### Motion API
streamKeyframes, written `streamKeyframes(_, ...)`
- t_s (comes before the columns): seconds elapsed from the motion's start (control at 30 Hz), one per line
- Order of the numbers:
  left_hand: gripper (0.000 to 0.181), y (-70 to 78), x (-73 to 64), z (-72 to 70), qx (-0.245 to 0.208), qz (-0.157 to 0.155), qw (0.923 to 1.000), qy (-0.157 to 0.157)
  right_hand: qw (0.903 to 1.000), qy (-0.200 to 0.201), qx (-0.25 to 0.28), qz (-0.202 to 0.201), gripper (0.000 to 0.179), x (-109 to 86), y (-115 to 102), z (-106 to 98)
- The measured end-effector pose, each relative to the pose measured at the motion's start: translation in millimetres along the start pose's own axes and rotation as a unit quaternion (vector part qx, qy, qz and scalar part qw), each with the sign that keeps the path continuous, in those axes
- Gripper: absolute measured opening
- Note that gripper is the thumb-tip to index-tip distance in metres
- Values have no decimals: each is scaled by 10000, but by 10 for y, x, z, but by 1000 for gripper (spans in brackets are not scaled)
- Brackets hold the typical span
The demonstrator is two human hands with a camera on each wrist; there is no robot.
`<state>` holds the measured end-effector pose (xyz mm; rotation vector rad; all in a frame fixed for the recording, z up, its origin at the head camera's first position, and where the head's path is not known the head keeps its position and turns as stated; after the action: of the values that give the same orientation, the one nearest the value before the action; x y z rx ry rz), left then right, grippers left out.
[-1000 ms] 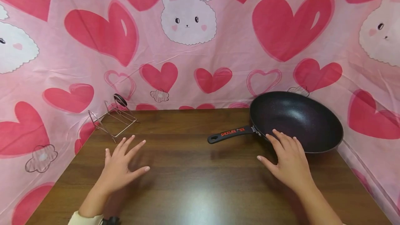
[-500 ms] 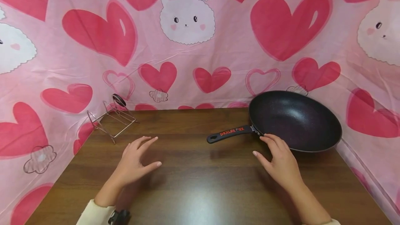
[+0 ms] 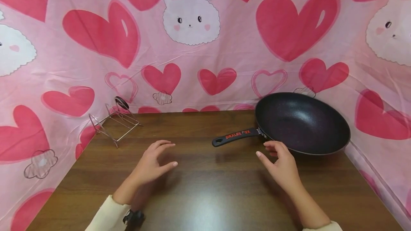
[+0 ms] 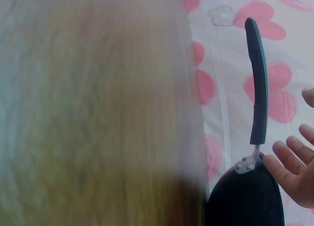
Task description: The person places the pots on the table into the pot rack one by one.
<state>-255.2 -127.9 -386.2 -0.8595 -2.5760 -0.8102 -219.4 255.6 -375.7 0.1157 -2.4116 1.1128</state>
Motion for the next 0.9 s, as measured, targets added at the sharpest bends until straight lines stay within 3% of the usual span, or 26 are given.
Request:
streamKeyframes(0.17, 44, 64, 98, 121, -254, 10, 9996, -141, 9965, -407, 350, 647, 30, 0, 135, 63)
streamKeyframes(0.3, 40, 115, 176, 204, -520, 69, 9985, -156, 9904, -733, 765, 892, 33, 3, 185, 123)
streamKeyframes(0.53, 36, 233, 330, 332, -1121, 165, 9933, -227, 9702, -1008, 1682, 1421, 37, -19, 218, 218)
streamKeyframes(0.63, 32, 268, 395, 381, -1555, 118, 9875, -251, 9508, -1002, 2492, 1545, 33, -15, 227, 265)
streamKeyframes(0.77, 28, 281, 480, 461, -2083, -57, 9775, -324, 9063, -1027, 3775, 1601, 13, -5, 200, 344)
streamKeyframes(0.83, 28, 287, 527, 495, -2274, -162, 9730, -359, 8887, -1067, 4138, 1663, 3, -4, 180, 383)
streamKeyframes(0.9, 28, 297, 581, 517, -2442, -226, 9688, -348, 8719, -1123, 4434, 1747, 6, -7, 165, 426)
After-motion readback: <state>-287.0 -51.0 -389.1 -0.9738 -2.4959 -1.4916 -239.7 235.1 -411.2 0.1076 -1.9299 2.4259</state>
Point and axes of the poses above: each hand's wrist, its own x-axis towards the middle knuckle, its own z-axis out of the palm, y = z × x, the point moved 9 cm from there along x, towards the middle knuckle, and after that the axes turned 6 degrees about z, right-handed, at the moved point
